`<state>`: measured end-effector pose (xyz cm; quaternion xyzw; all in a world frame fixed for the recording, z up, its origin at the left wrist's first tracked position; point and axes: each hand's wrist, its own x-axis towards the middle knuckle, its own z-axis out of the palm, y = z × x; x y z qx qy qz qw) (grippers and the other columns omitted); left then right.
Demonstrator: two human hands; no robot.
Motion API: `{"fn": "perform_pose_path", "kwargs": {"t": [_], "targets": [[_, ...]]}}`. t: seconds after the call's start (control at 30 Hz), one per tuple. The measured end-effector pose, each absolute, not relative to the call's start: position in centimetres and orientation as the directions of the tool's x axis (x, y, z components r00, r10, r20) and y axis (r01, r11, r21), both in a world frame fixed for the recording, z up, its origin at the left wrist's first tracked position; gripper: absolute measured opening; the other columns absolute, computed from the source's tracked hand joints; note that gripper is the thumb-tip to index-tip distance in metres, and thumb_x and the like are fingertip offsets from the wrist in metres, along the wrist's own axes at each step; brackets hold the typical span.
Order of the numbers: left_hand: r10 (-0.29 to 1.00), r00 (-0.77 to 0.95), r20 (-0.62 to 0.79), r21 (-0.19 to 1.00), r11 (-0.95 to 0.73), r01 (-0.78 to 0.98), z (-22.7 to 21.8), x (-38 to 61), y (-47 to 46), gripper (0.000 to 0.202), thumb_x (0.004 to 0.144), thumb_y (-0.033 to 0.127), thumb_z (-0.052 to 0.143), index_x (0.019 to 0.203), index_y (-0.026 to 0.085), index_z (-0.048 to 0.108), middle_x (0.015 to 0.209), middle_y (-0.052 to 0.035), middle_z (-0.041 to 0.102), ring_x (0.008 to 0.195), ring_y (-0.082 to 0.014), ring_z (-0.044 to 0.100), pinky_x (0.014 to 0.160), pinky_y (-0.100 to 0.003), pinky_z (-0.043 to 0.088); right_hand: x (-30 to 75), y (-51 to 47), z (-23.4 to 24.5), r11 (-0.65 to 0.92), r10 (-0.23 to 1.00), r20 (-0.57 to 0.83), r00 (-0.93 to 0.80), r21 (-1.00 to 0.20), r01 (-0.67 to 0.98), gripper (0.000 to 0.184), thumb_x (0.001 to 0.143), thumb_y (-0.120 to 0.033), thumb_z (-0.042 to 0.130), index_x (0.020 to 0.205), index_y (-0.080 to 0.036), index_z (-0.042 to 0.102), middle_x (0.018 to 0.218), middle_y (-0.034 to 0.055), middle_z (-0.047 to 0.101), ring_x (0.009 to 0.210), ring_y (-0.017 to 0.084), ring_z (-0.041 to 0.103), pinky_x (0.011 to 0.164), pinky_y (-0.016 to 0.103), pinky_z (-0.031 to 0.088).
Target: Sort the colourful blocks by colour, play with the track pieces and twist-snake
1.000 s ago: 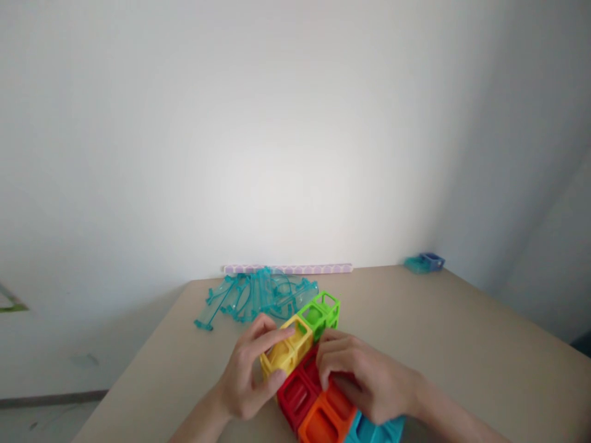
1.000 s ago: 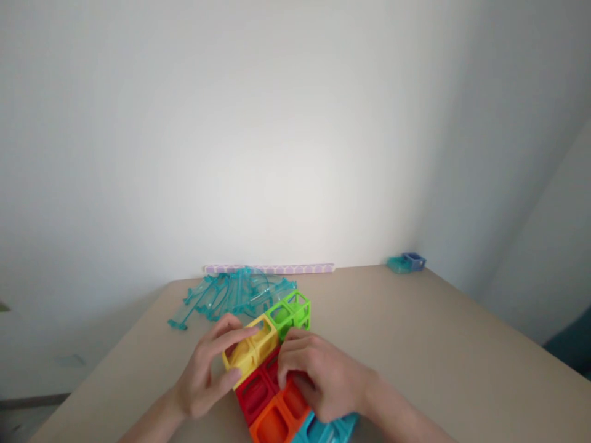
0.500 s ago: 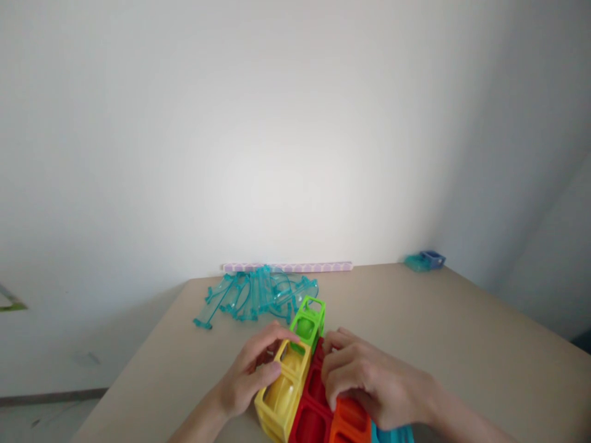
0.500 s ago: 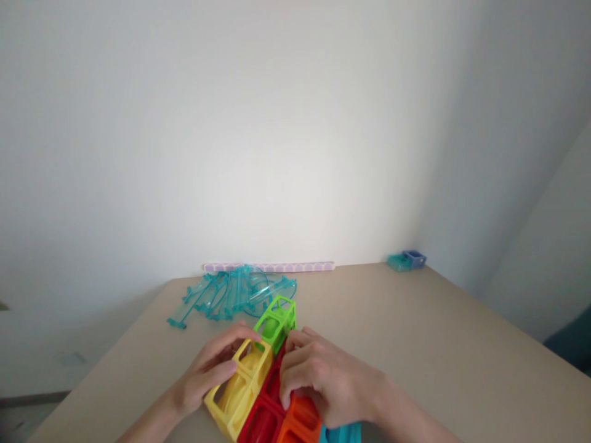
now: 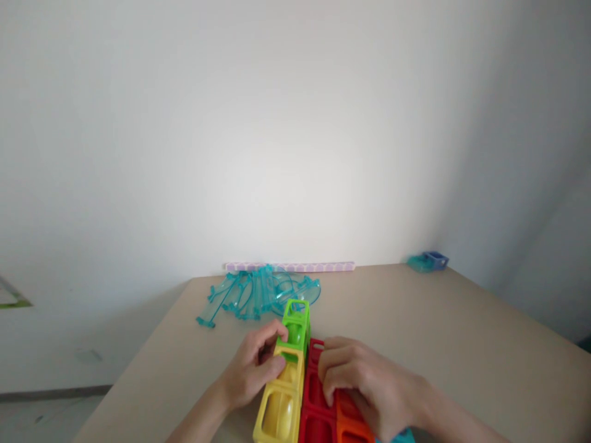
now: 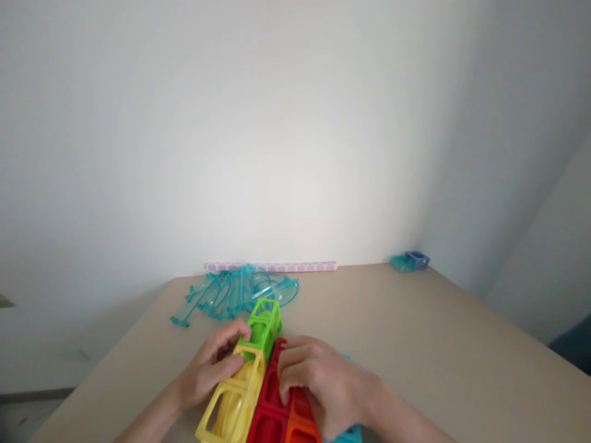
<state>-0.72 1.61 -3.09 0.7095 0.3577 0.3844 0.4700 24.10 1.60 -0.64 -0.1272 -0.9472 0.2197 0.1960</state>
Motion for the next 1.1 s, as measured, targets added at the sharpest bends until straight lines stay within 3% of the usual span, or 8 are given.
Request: {"fn": "perform_pose_path", "kwargs": {"t": [0.27,0.47,0.63,0.8,1.1], "targets": [[0.880,0.445,0.165,0.954,-0.257,0.154,-4.0,-1.1,1.8,0.016,0.068,0.028,0.054,0.081,0.020,0.049,0.064,0.0058,0.035,0.059,-0.0118,0.031,0.053,-0.024,0.025,24.1,1.5,-1.0,0.858,0.342,0.334,-0.878,-0.493,0.147,0.022,0.054,-0.011,0.051,0.073,-0.021,0.057,0.077,0.0039,0.063,0.074,0.019,0.057,0.073,0.030,0.042],[0.891,0.413,0.189,0.949,-0.274,0.158,-3.9,-1.3,1.8,0.013,0.064,0.026,0.053,0.074,0.020,0.049,0.063,0.0045,0.038,0.059,-0.0121,0.035,0.053,-0.023,0.027,24.6,1.6,-0.8,0.861,0.376,0.313,-0.872,-0.467,0.204,0.030,0.044,-0.007,0.045,0.068,-0.021,0.055,0.072,0.0023,0.060,0.069,0.018,0.054,0.065,0.028,0.038],[0.895,0.390,0.218,0.935,-0.306,0.181,-4.5,-1.4,1.9,0.012,0.069,0.030,0.053,0.069,0.019,0.049,0.061,0.0036,0.040,0.058,-0.0127,0.038,0.053,-0.023,0.029,25.1,1.7,-1.0,0.863,0.406,0.310,-0.859,-0.439,0.250,0.032,0.042,-0.004,0.043,0.067,-0.021,0.054,0.070,0.0013,0.058,0.069,0.018,0.051,0.064,0.028,0.035],[0.914,0.338,0.225,0.950,-0.282,0.131,-4.7,-1.2,1.5,0.017,0.071,0.034,0.058,0.076,0.018,0.055,0.065,0.0030,0.044,0.061,-0.0129,0.041,0.056,-0.023,0.033,24.8,1.7,-1.2,0.864,0.403,0.335,-0.851,-0.447,0.233,0.030,0.042,-0.003,0.044,0.066,-0.020,0.053,0.069,0.0009,0.056,0.069,0.016,0.051,0.064,0.027,0.034],[0.920,0.333,0.205,0.975,-0.220,0.009,-5.1,-2.7,2.4,0.011,0.057,0.023,0.057,0.065,0.016,0.060,0.055,0.0045,0.040,0.053,-0.0101,0.036,0.050,-0.022,0.025,25.1,1.5,-0.7,0.839,0.451,0.341,-0.825,-0.477,0.261,0.035,0.047,0.003,0.046,0.072,-0.019,0.057,0.078,0.0020,0.063,0.075,0.017,0.054,0.069,0.027,0.038]]}}
